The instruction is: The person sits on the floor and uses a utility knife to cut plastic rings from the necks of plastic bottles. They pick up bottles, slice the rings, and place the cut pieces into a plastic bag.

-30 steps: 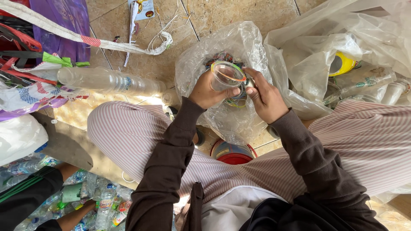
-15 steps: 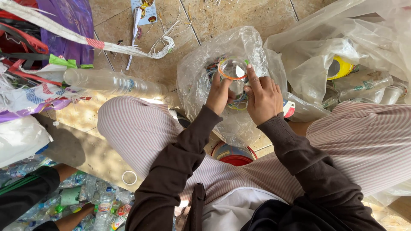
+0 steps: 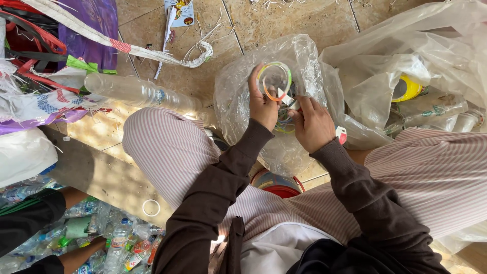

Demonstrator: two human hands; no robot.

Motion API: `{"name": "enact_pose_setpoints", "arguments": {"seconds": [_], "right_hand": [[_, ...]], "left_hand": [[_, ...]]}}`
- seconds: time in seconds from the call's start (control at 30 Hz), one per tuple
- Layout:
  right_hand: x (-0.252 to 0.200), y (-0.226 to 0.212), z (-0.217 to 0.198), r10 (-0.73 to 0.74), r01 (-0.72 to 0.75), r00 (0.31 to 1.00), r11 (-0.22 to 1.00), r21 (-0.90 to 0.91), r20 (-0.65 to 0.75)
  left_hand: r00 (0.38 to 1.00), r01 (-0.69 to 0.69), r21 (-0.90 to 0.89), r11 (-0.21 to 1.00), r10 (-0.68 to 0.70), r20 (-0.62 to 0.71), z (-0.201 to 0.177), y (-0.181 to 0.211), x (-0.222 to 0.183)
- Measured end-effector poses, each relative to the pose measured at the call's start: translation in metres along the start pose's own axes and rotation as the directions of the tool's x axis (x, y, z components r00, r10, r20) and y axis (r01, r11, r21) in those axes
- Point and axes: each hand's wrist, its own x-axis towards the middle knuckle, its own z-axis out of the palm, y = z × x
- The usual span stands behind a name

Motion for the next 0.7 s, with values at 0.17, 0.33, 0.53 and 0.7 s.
{"name": "enact_pose_setpoints", "arguments": {"seconds": [0.17, 0.33, 0.53, 0.7], "right_hand": [[-0.003, -0.001, 0.002, -0.020, 0.008, 0.995, 0.993, -0.115, -0.102], [-0.003, -0.003, 0.001, -0.048, 0.019, 0.987, 0.983, -0.182, -0.156], [-0.003, 0.003, 0.005, -0.052, 0.033, 0.991, 0.988, -0.154, -0.121], [0.001, 0.004, 0.003, 0.004, -0.017, 0.995, 0.991, -0.131, -0.101]], "left_hand": [[0.985, 0.163, 0.066, 0.984, -0.159, -0.068, 0.011, 0.027, 0.008], [0.933, 0.356, -0.034, 0.934, -0.353, 0.067, 0.000, 0.009, 0.004], [0.902, 0.430, -0.075, 0.900, -0.432, -0.003, 0.008, 0.019, 0.001], [0.826, 0.558, -0.176, 0.811, -0.563, 0.026, 0.008, 0.013, -0.010]]}}
